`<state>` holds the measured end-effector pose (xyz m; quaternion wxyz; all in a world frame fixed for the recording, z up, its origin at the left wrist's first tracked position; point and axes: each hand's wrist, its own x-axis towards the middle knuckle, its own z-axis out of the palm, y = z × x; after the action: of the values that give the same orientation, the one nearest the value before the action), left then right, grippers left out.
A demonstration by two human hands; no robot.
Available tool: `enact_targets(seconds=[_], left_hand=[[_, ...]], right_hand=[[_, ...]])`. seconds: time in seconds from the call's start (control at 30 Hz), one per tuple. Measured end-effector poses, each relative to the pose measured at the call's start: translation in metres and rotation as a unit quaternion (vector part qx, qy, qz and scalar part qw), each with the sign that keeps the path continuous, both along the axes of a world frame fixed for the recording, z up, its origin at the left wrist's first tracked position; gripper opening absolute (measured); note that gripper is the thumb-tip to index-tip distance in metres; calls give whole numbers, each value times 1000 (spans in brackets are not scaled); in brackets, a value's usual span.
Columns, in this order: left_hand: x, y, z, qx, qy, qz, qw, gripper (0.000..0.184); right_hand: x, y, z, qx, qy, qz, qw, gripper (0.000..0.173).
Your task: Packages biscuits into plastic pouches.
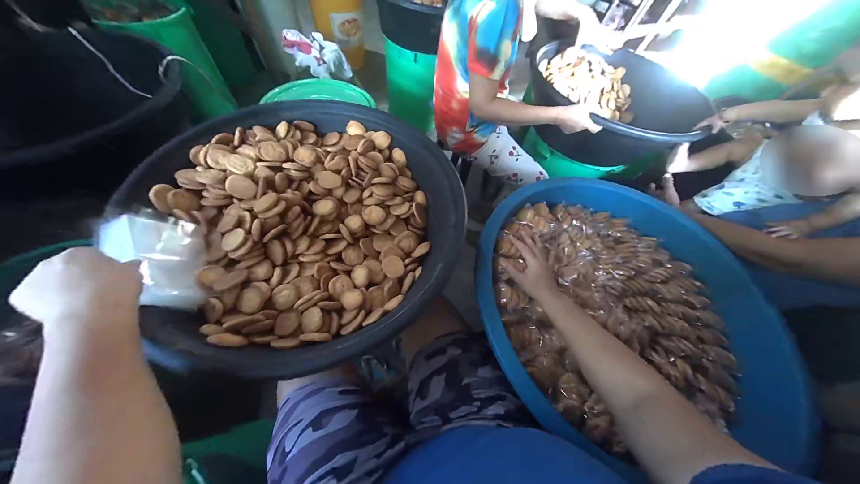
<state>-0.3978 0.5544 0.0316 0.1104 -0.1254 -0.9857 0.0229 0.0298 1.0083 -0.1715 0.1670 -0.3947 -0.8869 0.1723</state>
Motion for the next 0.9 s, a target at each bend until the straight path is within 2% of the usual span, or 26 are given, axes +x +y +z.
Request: enact_targets(seconds=[0.03,0.07,0.1,0.23,0.3,0.37,0.43,0.5,0.53,0.6,0.67,0.77,0.9], left_hand=[[7,21,21,-14,-116,95,989,44],[9,31,28,-26,-156,132,979,35],[10,36,30,-34,-155,133,978,30],[21,56,45,3,-105,41,994,23],[38,79,63,96,-96,-23,991,32],[46,101,65,211,-97,-84,969,38],[46,125,51,296,-105,-133,940,42],[44,144,23,333,-108,-172,921,36],[42,150,6,332,-106,-193,917,36],[34,153,-22,302,-113,-217,921,33],[29,145,-30,287,-131,-199,928,29],[21,133,-18,347,-143,-128,918,27],[24,137,-5,435,-151,-90,883,39]], right_hand=[[1,-1,4,-9,-7,4,1000,72],[1,-1,12,-26,-16,7,999,71],[1,-1,20,-40,-14,12,999,69],[-34,1,66,19,73,8,997,61],[-75,-8,95,105,147,51,982,54],[-127,-23,126,133,175,125,968,45],[-181,-43,152,87,128,193,969,35],[-233,-64,168,-3,5,232,973,35],[-257,-74,171,-42,-78,227,970,39],[-292,-93,172,-85,-246,169,951,57],[-306,-104,159,-82,-310,112,940,69],[-316,-107,146,-120,-262,96,953,67],[-325,-85,127,-206,-75,129,967,47]])
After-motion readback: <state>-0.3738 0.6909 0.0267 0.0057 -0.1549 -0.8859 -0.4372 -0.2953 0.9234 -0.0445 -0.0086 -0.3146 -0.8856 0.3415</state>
